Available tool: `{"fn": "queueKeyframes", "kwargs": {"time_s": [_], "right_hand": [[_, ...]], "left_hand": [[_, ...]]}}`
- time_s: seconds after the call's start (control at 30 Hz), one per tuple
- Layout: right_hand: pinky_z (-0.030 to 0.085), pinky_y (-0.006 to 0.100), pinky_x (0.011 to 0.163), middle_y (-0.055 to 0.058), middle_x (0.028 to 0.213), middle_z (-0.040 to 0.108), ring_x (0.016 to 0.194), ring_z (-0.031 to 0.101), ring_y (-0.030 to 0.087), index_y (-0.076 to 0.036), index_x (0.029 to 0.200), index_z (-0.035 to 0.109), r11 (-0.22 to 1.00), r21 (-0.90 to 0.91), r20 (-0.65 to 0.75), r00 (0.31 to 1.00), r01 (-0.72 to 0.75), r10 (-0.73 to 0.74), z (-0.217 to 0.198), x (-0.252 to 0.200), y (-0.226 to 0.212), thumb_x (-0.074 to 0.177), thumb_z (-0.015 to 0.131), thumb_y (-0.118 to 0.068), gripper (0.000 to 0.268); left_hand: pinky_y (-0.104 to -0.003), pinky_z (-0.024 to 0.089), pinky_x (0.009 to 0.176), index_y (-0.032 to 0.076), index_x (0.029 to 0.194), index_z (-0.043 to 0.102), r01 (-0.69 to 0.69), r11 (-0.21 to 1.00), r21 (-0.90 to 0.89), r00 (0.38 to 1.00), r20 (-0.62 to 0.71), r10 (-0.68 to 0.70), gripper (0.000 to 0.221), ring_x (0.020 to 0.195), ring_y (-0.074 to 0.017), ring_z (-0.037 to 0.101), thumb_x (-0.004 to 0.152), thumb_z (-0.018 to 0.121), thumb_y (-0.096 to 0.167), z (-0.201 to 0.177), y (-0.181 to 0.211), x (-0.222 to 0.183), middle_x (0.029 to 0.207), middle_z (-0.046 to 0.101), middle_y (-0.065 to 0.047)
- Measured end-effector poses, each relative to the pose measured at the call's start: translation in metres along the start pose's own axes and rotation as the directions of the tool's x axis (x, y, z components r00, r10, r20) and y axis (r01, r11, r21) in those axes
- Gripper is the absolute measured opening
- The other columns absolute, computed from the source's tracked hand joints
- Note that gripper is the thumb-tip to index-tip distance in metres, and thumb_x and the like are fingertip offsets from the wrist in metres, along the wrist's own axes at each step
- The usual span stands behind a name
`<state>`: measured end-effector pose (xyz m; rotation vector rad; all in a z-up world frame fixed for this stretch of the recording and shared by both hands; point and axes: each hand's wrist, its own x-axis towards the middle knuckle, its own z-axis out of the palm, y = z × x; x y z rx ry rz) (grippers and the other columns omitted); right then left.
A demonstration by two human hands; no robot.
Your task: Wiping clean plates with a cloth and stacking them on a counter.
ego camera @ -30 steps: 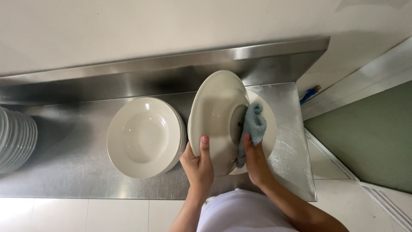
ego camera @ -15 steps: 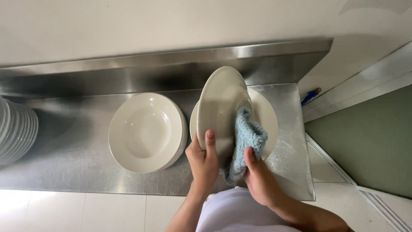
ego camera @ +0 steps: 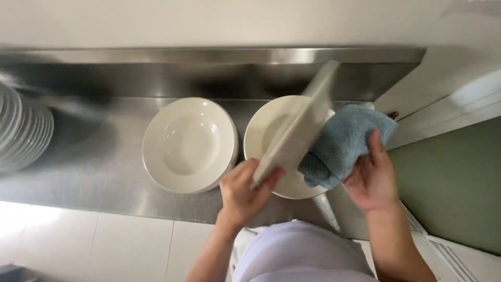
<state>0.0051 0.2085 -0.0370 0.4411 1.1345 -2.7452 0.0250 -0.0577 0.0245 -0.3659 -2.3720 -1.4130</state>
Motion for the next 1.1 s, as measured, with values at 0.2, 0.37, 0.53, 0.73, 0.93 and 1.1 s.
{"fn": "queueKeyframes", "kwargs": {"time_s": [0.2,0.37,0.53,0.73,0.93,1.1], "right_hand": [[0.065,0.043,0.075,0.029,0.125,0.07,0.101,0.075,0.034,0.008,0.145,0.057,0.875,0.383,0.431,0.895,-0.295,0.114,0.002,0.015,0.012,0.118,0.053,-0.054,0.068],[0.066,0.039,0.071,0.029,0.113,0.071,0.093,0.076,0.033,0.013,0.137,0.057,0.907,0.213,0.413,0.875,-0.363,0.253,0.019,0.015,0.025,0.098,0.055,-0.031,0.058],[0.065,0.034,0.077,0.027,0.113,0.07,0.092,0.075,0.031,0.018,0.138,0.054,0.952,0.191,0.104,0.969,-0.24,0.224,-0.015,0.037,0.068,0.08,0.056,-0.004,0.062],[0.065,0.037,0.078,0.03,0.119,0.067,0.095,0.074,0.033,0.017,0.139,0.052,0.962,0.144,0.199,0.959,-0.233,0.203,0.069,0.026,0.075,0.077,0.059,-0.008,0.067],[0.063,0.035,0.086,0.024,0.118,0.067,0.096,0.073,0.029,0.01,0.141,0.053,0.976,-0.042,0.008,0.977,-0.212,0.213,0.126,0.03,0.097,0.08,0.063,-0.011,0.065],[0.063,0.034,0.083,0.017,0.108,0.072,0.091,0.074,0.025,0.005,0.129,0.062,0.913,-0.408,-0.079,0.997,-0.012,-0.022,0.188,0.035,0.117,0.08,0.073,-0.012,0.054]], "left_hand": [[-0.033,0.063,0.084,0.008,0.129,0.071,-0.565,0.823,0.057,0.778,0.368,0.509,0.035,0.095,-0.0176,0.077,0.094,0.072,0.002,-0.057,0.019,-0.023,0.113,0.079,-0.006],[-0.037,0.054,0.1,0.014,0.133,0.07,-0.497,0.849,0.178,0.796,0.483,0.364,0.043,0.109,-0.0183,0.071,0.09,0.073,0.012,-0.09,0.012,-0.051,0.122,0.076,-0.002],[-0.056,0.028,0.121,0.027,0.124,0.073,-0.372,0.869,0.325,0.897,0.369,0.246,0.047,0.13,-0.0184,0.059,0.079,0.073,0.012,-0.104,-0.022,-0.073,0.135,0.069,0.004],[-0.057,0.013,0.126,0.018,0.145,0.056,0.001,0.915,-0.403,1.0,-0.002,-0.002,0.075,0.161,-0.0277,0.011,0.073,0.077,0.026,-0.133,-0.042,-0.072,0.17,0.014,-0.012],[-0.04,0.038,0.116,0.009,0.161,0.034,0.267,0.425,-0.865,0.849,0.002,-0.529,0.075,0.145,-0.0234,0.042,0.096,0.066,0.028,-0.153,-0.09,-0.066,0.159,0.041,-0.014],[-0.032,0.056,0.085,0.002,0.14,0.055,0.475,0.526,-0.705,0.668,-0.1,-0.738,0.042,0.101,-0.0169,0.065,0.106,0.056,0.027,-0.171,-0.134,-0.057,0.116,0.07,-0.013]]}}
